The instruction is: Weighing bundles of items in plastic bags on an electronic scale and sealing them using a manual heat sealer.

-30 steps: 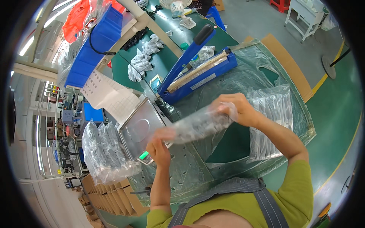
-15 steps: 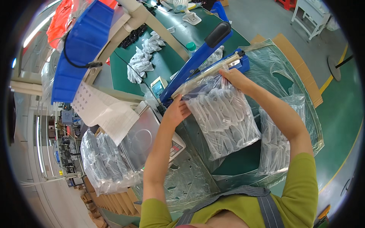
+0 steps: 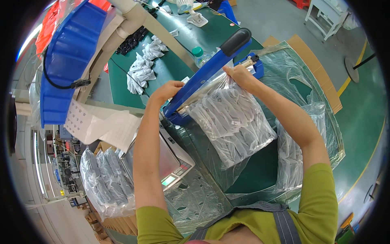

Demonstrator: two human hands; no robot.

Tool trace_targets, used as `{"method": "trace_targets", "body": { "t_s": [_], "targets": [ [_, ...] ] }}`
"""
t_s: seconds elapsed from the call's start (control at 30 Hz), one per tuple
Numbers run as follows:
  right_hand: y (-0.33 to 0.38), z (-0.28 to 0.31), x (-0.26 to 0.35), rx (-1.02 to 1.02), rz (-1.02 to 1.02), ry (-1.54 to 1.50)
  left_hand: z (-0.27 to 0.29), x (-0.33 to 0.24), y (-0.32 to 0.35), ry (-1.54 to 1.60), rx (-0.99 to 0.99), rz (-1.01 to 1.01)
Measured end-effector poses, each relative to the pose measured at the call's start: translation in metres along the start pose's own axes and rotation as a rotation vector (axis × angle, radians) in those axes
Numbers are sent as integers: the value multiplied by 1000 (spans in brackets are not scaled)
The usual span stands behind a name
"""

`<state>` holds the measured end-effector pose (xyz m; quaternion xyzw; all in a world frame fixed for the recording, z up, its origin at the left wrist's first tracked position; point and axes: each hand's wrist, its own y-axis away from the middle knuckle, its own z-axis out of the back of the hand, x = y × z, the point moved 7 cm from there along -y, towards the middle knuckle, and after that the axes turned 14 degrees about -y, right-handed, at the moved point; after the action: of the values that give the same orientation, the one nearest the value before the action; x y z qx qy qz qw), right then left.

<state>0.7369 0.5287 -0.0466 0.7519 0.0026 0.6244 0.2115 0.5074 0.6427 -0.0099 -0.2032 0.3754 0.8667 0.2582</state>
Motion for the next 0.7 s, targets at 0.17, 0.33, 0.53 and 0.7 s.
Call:
{"method": "trace_targets", "body": {
  "t_s": [0.17,0.33,0.53,0.7],
  "targets": [
    [1,30,34,-122,23,-13,0,11,1,-5,-172,-19],
    [81,52,161,-595,1067,152,-4,8,-4,-41,-298,20],
    [29,-5,96,-388,1034,987,-11,18,-11,-122,-313,67],
    [18,-7,89,-340,1037,996,-4,-17,37,-375,-674,72]
  ]
}}
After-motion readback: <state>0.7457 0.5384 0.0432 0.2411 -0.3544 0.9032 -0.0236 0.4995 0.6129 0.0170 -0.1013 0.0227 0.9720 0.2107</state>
